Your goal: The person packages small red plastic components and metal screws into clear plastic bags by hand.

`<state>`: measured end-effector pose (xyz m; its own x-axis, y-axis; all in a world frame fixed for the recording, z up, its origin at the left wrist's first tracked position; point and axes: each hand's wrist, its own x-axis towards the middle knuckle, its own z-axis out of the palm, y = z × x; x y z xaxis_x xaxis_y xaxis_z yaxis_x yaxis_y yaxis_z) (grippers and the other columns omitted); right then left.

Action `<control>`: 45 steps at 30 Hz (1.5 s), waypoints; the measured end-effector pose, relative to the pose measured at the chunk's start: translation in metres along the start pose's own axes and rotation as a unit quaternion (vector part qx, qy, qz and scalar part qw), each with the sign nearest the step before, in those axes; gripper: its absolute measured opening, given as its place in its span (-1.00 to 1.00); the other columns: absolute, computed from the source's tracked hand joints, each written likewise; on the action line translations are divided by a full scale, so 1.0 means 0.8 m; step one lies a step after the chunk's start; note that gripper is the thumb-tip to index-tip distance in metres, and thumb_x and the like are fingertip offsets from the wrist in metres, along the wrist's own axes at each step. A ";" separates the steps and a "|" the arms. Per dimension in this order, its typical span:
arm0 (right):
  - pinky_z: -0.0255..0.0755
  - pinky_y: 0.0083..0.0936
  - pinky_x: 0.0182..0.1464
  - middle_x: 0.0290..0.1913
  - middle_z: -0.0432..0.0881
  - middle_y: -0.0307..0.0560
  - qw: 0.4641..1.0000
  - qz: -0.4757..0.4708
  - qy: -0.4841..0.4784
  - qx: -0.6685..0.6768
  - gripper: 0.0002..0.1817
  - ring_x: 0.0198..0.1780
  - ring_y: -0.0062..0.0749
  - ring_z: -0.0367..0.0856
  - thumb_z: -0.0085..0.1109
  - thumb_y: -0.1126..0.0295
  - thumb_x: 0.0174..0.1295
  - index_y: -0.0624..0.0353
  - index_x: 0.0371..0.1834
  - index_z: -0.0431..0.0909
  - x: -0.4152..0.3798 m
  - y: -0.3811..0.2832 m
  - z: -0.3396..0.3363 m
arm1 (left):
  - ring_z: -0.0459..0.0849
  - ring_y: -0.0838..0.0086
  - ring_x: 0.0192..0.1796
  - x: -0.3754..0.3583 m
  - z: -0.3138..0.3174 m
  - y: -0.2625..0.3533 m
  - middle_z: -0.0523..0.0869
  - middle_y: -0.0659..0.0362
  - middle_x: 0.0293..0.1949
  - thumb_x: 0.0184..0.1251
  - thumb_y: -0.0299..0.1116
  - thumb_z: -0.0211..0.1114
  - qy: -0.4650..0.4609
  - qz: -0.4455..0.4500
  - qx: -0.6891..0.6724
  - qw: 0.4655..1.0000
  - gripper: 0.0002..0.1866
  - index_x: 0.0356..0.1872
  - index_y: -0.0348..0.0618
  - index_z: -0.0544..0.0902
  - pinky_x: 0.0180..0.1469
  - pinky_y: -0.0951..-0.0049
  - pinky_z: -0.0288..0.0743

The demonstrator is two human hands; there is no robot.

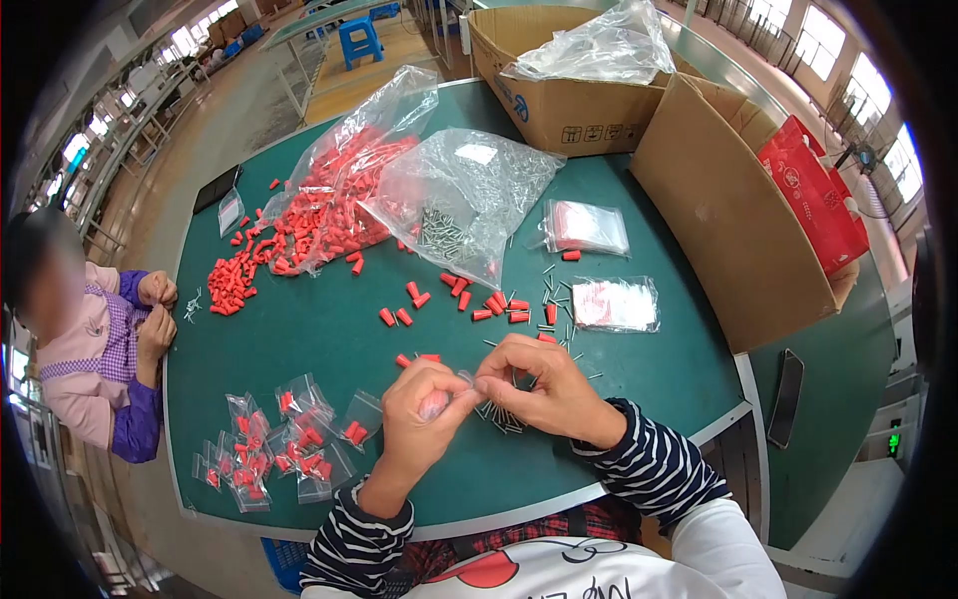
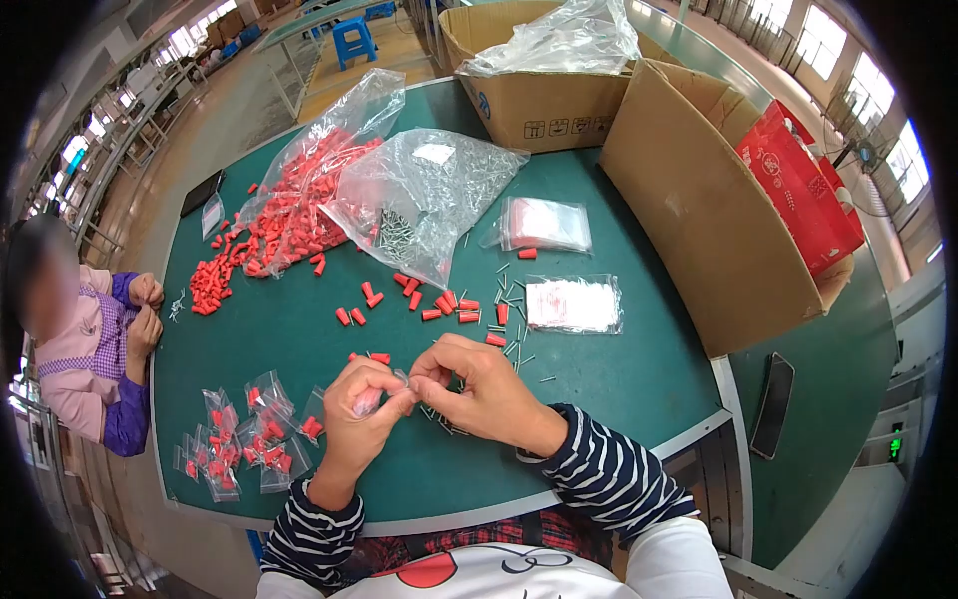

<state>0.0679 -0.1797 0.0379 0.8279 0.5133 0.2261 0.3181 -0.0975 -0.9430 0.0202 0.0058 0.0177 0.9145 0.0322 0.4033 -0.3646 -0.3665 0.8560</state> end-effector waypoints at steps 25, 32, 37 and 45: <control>0.27 -0.35 -0.18 -0.27 0.48 -0.19 0.919 -0.188 0.008 -0.346 -0.66 -0.21 -0.27 0.46 0.30 0.54 -0.01 0.06 -0.10 0.62 -0.004 0.002 0.011 | 0.59 0.48 -0.37 0.004 -0.009 0.011 0.62 0.16 -0.43 0.10 -0.63 0.39 0.007 -0.030 0.070 0.997 -0.93 -0.44 -0.28 0.66 -0.30 0.49 0.44; 0.30 -0.36 -0.14 -0.22 0.53 -0.20 0.911 -0.221 -0.020 -0.347 -0.63 -0.15 -0.27 0.48 0.34 0.51 -0.05 0.03 -0.09 0.62 -0.002 0.002 0.002 | 0.52 0.58 -0.36 0.007 -0.024 -0.007 0.59 0.21 -0.34 0.07 -0.58 0.50 0.002 -0.044 -0.001 0.999 -0.79 -0.25 -0.23 0.70 -0.32 0.53 0.40; 0.33 -0.36 -0.11 -0.20 0.56 -0.24 0.925 -0.248 -0.039 -0.286 -0.65 -0.10 -0.29 0.49 0.34 0.53 -0.06 0.04 -0.13 0.63 0.002 0.004 -0.006 | 0.47 0.55 -0.31 0.016 -0.030 0.017 0.53 0.24 -0.33 -0.15 -0.48 0.67 -0.114 -0.002 0.037 0.993 -0.29 0.17 -0.16 0.64 -0.25 0.53 0.38; 0.39 -0.37 -0.11 -0.20 0.61 -0.24 0.931 -0.259 -0.080 -0.245 -0.67 -0.10 -0.28 0.52 0.32 0.56 -0.06 0.08 -0.16 0.65 0.003 0.001 -0.008 | 0.49 0.52 -0.30 0.016 -0.032 0.018 0.53 0.25 -0.34 -0.20 -0.47 0.69 -0.145 -0.008 0.044 0.989 -0.32 0.12 -0.17 0.68 -0.22 0.51 0.40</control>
<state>0.0733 -0.1837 0.0396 0.4384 0.7163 0.5429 0.8601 -0.1593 -0.4846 0.0220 0.0243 0.0435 0.9365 -0.2239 0.2699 -0.3447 -0.4473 0.8253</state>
